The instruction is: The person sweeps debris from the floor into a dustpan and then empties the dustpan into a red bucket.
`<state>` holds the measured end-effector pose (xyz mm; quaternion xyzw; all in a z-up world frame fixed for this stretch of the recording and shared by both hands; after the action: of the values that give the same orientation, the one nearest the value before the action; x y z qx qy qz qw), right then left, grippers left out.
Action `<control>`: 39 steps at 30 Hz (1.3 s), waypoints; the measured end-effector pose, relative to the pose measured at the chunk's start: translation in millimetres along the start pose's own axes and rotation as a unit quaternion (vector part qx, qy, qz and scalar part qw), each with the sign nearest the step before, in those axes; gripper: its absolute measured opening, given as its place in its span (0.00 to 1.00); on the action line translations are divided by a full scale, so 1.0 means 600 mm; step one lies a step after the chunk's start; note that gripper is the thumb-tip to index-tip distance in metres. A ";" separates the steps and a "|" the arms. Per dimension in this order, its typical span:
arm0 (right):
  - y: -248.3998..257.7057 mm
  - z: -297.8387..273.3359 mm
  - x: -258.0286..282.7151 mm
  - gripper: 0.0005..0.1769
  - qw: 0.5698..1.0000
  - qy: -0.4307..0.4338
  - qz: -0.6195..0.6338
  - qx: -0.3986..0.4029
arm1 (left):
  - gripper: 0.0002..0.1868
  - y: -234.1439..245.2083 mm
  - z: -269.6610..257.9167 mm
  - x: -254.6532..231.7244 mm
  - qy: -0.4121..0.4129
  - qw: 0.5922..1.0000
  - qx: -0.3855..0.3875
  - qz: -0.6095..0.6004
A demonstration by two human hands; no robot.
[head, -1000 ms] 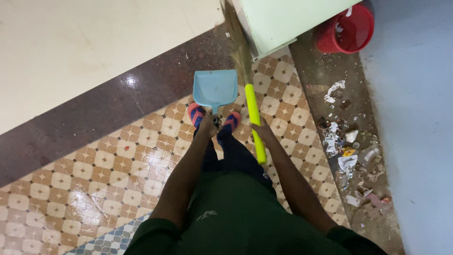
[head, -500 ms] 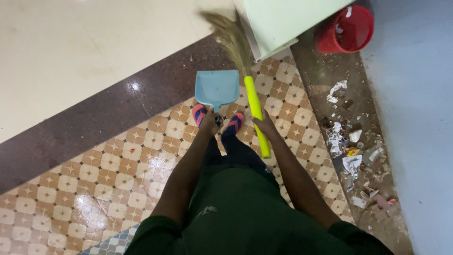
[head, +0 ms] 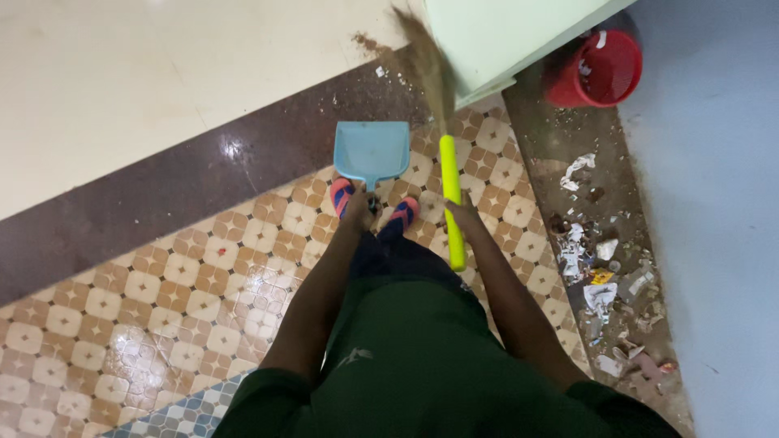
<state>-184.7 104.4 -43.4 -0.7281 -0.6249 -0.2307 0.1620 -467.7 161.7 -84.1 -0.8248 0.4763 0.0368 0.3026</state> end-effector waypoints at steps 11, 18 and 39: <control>0.021 -0.016 -0.028 0.20 0.998 -0.043 0.033 0.041 | 0.19 -0.031 0.003 0.047 -0.007 0.998 0.043 0.035; -0.027 0.000 -0.037 0.19 0.971 -0.107 0.129 0.169 | 0.22 -0.030 -0.003 0.068 0.032 0.999 -0.016 0.017; -0.080 -0.066 -0.071 0.21 0.962 -0.049 0.255 0.080 | 0.13 0.045 -0.045 -0.006 0.076 0.997 0.013 0.032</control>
<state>-241.9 55.8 -35.7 -0.8583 -0.4422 -0.0946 0.2425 -497.3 140.1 -73.4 -0.8055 0.5246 -0.0223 0.2749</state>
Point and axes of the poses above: each hand's wrist, its own z-axis towards the middle knuckle, its own y-axis out of the back of the hand, x = y × z, the point moved 2 cm from there along z, towards the middle knuckle, and after that the axes turned 4 degrees about -y, right-handed, at the moved point
